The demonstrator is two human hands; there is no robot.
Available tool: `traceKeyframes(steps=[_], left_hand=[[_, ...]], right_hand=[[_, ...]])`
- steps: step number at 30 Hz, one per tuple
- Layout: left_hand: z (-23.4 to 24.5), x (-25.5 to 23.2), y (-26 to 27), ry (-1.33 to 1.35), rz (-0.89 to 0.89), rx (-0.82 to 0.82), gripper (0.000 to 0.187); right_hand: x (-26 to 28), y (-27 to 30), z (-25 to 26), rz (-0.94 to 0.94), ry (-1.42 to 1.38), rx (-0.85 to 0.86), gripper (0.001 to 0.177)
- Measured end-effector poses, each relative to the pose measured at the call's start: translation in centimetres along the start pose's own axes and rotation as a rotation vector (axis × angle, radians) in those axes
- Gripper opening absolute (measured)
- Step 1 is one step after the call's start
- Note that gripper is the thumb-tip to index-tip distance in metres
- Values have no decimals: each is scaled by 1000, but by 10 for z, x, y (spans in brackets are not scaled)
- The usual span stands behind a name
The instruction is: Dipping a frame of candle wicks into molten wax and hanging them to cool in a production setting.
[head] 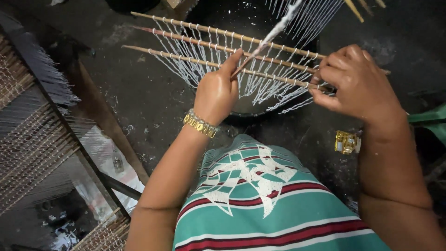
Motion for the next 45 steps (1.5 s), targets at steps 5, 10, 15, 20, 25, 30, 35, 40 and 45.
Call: traceKeyframes(steps=[5,10,15,20,25,30,35,40,45], left_hand=[[-6,0,-4,-4,46,7,61],[-17,-33,3,66,-85,38,58],[-47,-32,-4,-64,-94,143,66],[-11,-12,-1,156,162,186,83],[58,105,19,314,297,-344,53],[69,129,14,231,336,-410,59],[50,141,3,182,306,-472,51],[54,143,-2,99,272,-479,44],[54,155,17,125,378,-532,78]], right_hand=[[-3,3,-6,-37,-30,27,9],[-6,-1,-7,-61,8,15,10],[-15,-5,-11,-70,-1,58,8],[-29,-9,-12,-45,58,29,22],[-62,-6,-23,30,-52,25,16],[-94,-7,-37,80,-43,5,21],[-107,-17,-38,147,-92,53,14],[-118,-27,-42,146,-135,46,13],[-140,-51,-83,109,-166,98,14]])
Point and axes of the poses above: each hand's wrist, its own y-axis away from the middle knuckle, its own z-axis out of the back of the hand, x = y × z, the point moved 5 cm from there along -y, towards the middle knuckle, and after that the axes turned 9 degrees about x, right-handed, at the moved point
